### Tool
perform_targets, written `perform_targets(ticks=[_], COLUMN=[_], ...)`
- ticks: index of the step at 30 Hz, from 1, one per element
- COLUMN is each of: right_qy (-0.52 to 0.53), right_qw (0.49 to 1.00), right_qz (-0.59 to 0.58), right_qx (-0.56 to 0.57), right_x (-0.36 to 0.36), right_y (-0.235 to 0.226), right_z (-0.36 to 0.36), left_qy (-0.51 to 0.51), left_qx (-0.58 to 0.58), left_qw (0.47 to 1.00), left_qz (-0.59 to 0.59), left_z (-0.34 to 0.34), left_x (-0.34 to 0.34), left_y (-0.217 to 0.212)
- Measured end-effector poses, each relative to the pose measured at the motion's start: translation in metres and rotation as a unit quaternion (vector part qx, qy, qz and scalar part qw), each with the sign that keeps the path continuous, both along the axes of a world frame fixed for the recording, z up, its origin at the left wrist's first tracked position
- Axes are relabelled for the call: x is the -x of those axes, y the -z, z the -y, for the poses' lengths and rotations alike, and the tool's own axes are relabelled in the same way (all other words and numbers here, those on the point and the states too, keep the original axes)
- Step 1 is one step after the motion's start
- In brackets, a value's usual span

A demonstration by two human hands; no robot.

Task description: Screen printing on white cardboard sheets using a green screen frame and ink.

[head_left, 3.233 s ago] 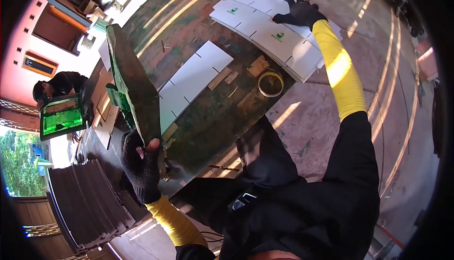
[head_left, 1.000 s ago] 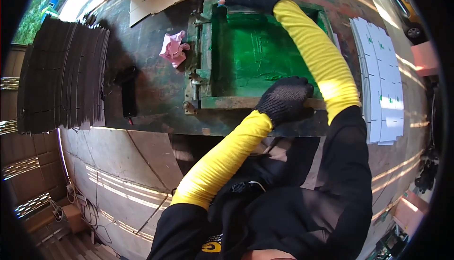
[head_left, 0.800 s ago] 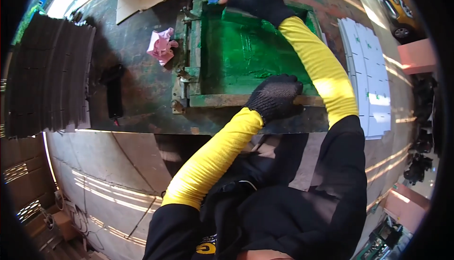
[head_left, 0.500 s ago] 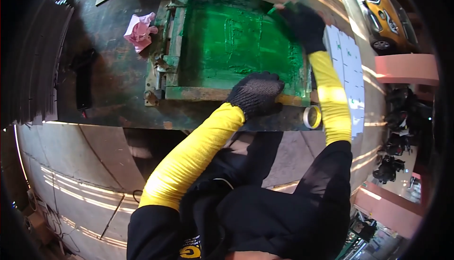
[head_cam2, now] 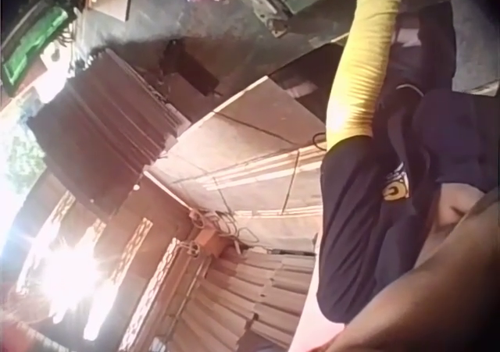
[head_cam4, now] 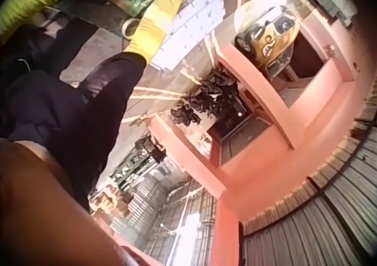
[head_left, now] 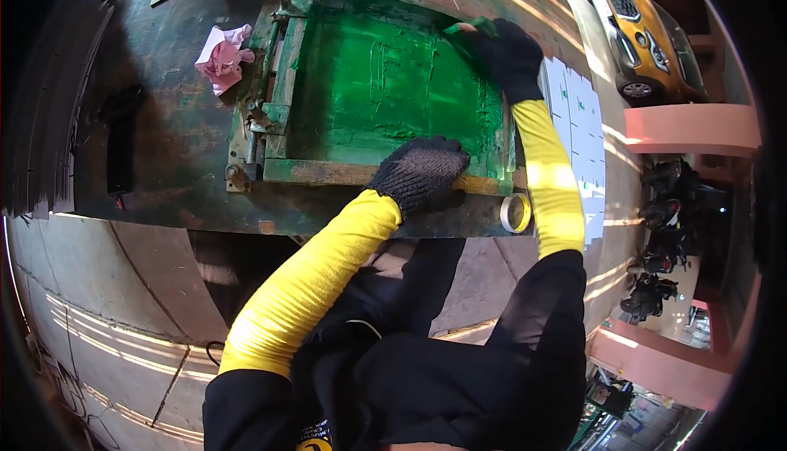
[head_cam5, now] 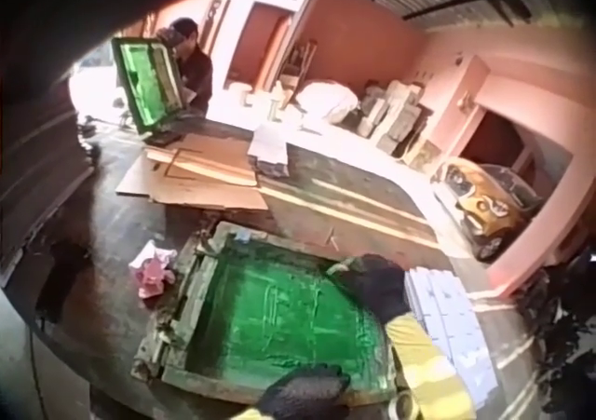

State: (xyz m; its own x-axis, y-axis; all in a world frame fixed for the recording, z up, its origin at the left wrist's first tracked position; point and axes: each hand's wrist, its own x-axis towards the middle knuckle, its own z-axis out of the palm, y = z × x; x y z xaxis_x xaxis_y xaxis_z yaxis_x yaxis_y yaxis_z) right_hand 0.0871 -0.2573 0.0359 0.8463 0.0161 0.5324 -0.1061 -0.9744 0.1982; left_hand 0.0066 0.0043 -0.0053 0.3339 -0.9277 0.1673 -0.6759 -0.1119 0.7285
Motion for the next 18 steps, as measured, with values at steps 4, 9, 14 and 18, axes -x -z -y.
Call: perform_targets(ticks=[4, 9, 14, 18], right_qy=[-0.068, -0.039, -0.145, -0.180], right_qw=[0.997, 0.996, 0.983, 0.978], right_qz=[-0.019, -0.077, -0.114, -0.100], right_qx=[0.025, 0.034, 0.005, -0.013], right_x=[0.001, 0.008, 0.063, 0.082], right_y=[0.005, 0.001, -0.015, -0.013], right_z=[-0.009, -0.007, -0.047, -0.045], left_qy=[-0.005, -0.007, -0.027, -0.026], left_qx=[0.006, 0.020, 0.037, 0.046], left_qw=[1.000, 1.000, 0.999, 0.998], left_qz=[0.000, 0.014, 0.011, 0.018], left_z=[-0.004, 0.003, -0.003, -0.006], left_x=[-0.002, -0.001, -0.003, -0.003], left_y=[-0.002, 0.000, -0.001, 0.002])
